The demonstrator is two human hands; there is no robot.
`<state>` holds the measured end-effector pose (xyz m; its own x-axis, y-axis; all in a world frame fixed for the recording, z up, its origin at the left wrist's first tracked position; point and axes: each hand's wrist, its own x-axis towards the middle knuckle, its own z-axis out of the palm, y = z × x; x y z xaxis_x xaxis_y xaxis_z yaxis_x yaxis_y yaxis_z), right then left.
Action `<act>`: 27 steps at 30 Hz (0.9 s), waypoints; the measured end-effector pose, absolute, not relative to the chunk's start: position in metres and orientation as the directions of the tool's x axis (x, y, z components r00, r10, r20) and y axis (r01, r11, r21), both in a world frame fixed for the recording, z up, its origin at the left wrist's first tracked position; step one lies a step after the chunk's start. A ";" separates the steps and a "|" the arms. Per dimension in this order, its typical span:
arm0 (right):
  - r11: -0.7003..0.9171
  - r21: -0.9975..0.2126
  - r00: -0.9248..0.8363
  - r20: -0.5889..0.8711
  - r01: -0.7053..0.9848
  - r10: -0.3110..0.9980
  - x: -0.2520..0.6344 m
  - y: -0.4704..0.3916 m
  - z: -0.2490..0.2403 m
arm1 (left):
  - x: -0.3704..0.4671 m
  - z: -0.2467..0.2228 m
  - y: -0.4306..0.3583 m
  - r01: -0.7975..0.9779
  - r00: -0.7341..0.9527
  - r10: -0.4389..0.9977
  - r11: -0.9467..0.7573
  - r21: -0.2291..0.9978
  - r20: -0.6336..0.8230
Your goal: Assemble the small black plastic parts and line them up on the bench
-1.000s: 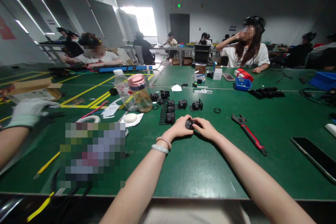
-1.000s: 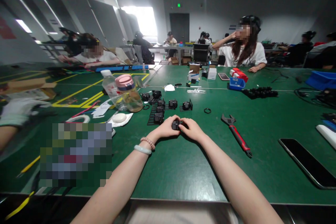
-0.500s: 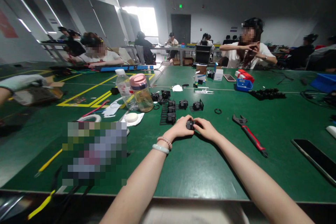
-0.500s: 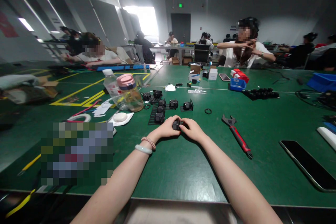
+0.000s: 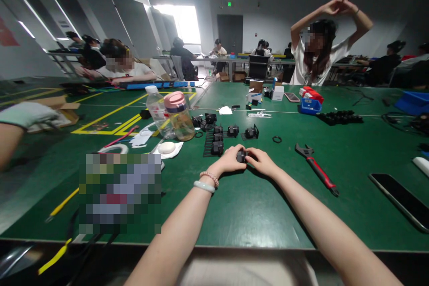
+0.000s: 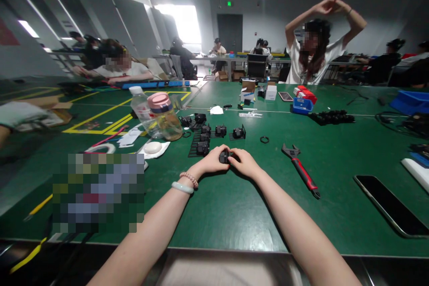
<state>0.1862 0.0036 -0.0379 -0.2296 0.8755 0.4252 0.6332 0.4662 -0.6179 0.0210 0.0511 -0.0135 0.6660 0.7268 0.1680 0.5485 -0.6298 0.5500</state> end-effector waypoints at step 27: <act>0.464 -0.607 -0.226 0.428 0.645 0.875 0.188 0.003 -0.037 | 0.023 -0.016 0.054 0.535 0.672 0.720 -0.632 0.561 0.170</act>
